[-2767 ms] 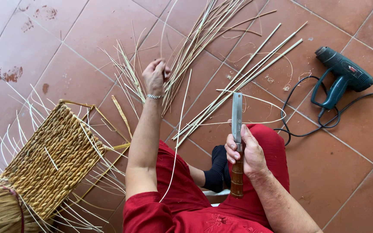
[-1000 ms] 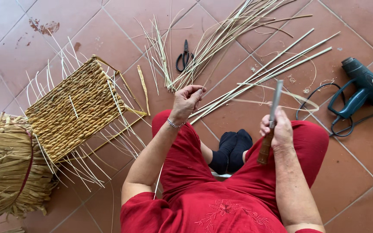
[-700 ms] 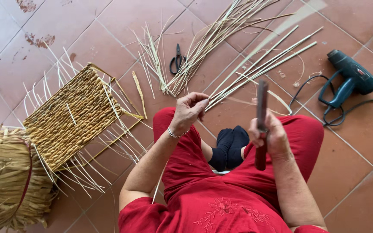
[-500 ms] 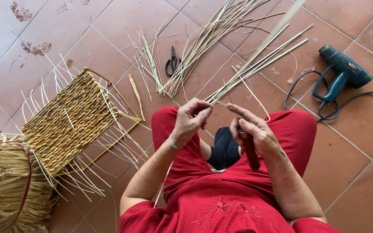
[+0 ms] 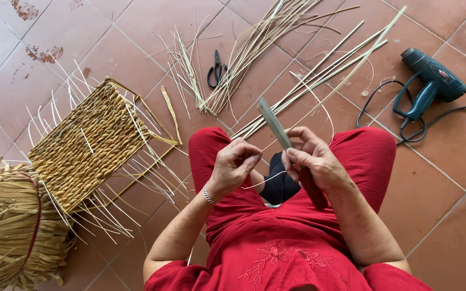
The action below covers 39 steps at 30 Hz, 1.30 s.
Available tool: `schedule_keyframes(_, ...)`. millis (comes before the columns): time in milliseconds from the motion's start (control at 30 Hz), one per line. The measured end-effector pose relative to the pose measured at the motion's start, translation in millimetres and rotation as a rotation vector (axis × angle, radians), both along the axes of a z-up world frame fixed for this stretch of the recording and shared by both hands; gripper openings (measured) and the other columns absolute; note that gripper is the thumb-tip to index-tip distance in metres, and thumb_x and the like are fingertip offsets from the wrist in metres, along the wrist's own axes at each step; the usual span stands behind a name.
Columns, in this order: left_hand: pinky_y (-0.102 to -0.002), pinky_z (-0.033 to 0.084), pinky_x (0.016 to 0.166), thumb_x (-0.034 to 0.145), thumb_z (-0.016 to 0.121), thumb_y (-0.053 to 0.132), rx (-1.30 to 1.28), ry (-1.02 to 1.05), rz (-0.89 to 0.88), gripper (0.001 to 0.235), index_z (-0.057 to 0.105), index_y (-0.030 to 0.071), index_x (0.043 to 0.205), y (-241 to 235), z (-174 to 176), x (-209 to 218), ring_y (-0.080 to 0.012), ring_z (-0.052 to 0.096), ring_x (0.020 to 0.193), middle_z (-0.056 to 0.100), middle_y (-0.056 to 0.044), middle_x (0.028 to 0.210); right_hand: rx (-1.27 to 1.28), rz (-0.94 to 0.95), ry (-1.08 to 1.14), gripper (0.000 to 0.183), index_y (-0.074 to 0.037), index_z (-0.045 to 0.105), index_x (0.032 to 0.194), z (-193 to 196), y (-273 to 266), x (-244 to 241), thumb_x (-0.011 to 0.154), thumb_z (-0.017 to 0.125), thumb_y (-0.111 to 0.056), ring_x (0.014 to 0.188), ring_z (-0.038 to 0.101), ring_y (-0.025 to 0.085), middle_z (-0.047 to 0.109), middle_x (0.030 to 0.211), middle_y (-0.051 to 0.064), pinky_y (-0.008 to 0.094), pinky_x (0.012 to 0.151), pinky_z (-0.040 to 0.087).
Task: The person sits on the floor and uses a knife to shave and smooth thin bamboo strips. They repeatedly hold the strips against their leg and run the knife along them to remove splinters and create a smooth surface.
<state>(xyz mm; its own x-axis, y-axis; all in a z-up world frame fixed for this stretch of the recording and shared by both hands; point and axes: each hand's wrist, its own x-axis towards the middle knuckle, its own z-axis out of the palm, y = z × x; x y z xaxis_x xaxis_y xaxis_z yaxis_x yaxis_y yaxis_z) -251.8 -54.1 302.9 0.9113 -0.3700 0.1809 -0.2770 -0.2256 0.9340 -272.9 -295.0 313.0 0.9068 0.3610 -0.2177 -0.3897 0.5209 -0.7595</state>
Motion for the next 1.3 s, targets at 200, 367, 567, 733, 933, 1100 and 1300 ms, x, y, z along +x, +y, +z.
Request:
schedule_keyframes(200, -0.024, 0.049, 0.070, 0.093, 0.071, -0.003, -0.082, 0.076, -0.045, 0.010, 0.069, 0.002, 0.101, 12, -21, -10, -0.0103, 0.059, 0.082, 0.061, -0.003, 0.092, -0.003, -0.069, -0.047, 0.033, -0.002, 0.050, 0.132, 1, -26, 14, 0.101, 0.059, -0.007, 0.057, 0.055, 0.015, 0.062, 0.078, 0.012, 0.024, 0.052, 0.047)
schedule_keyframes(367, -0.024, 0.046, 0.065, 0.094, 0.071, -0.003, 0.042, 0.136, -0.030, 0.007, 0.069, 0.003, 0.099, 29, -37, -12, -0.0093, 0.055, 0.074, 0.059, -0.002, 0.087, 0.002, -0.135, -0.081, 0.031, -0.004, 0.049, 0.128, -5, -45, 30, 0.100, 0.060, -0.004, 0.059, 0.056, 0.016, 0.062, 0.078, 0.012, 0.025, 0.048, 0.046)
schedule_keyframes(567, -0.023, 0.047, 0.067, 0.094, 0.069, -0.003, 0.068, 0.179, 0.005, 0.008, 0.067, 0.004, 0.097, 56, -56, -24, -0.0075, 0.053, 0.075, 0.058, 0.000, 0.087, -0.053, -0.137, -0.092, 0.029, -0.005, 0.052, 0.128, -10, -65, 35, 0.101, 0.060, -0.006, 0.061, 0.058, 0.015, 0.063, 0.078, 0.012, 0.025, 0.051, 0.049)
schedule_keyframes(733, -0.023, 0.047, 0.067, 0.094, 0.069, -0.003, 0.110, 0.220, 0.038, 0.008, 0.067, 0.004, 0.096, 77, -70, -39, -0.0066, 0.053, 0.075, 0.058, 0.001, 0.086, -0.044, -0.181, -0.117, 0.027, -0.004, 0.052, 0.126, -10, -79, 43, 0.100, 0.061, -0.004, 0.066, 0.059, 0.015, 0.063, 0.080, 0.011, 0.026, 0.050, 0.048)
schedule_keyframes(933, -0.023, 0.045, 0.062, 0.094, 0.069, 0.000, 0.204, 0.290, 0.114, 0.006, 0.066, 0.005, 0.093, 96, -77, -52, -0.0065, 0.050, 0.070, 0.057, 0.001, 0.080, -0.074, -0.222, -0.114, 0.027, -0.004, 0.053, 0.125, 2, -99, 52, 0.099, 0.063, -0.005, 0.059, 0.057, 0.015, 0.064, 0.079, 0.011, 0.026, 0.049, 0.047)
schedule_keyframes(1100, -0.022, 0.048, 0.063, 0.093, 0.069, 0.001, 0.149, 0.266, 0.110, 0.004, 0.067, 0.005, 0.093, 106, -80, -58, -0.0052, 0.055, 0.073, 0.060, 0.003, 0.083, -0.106, -0.298, -0.127, 0.023, -0.005, 0.053, 0.122, 12, -124, 59, 0.101, 0.061, -0.006, 0.055, 0.057, 0.017, 0.065, 0.075, 0.012, 0.026, 0.047, 0.046)
schedule_keyframes(1300, -0.025, 0.046, 0.066, 0.097, 0.065, 0.004, 0.072, 0.396, 0.287, 0.005, 0.069, 0.006, 0.099, 106, -49, -32, -0.0075, 0.055, 0.074, 0.063, -0.001, 0.085, -0.069, -0.468, -0.235, 0.028, -0.002, 0.053, 0.134, 9, -157, 64, 0.109, 0.061, -0.011, 0.062, 0.055, 0.018, 0.063, 0.082, 0.012, 0.031, 0.055, 0.046)
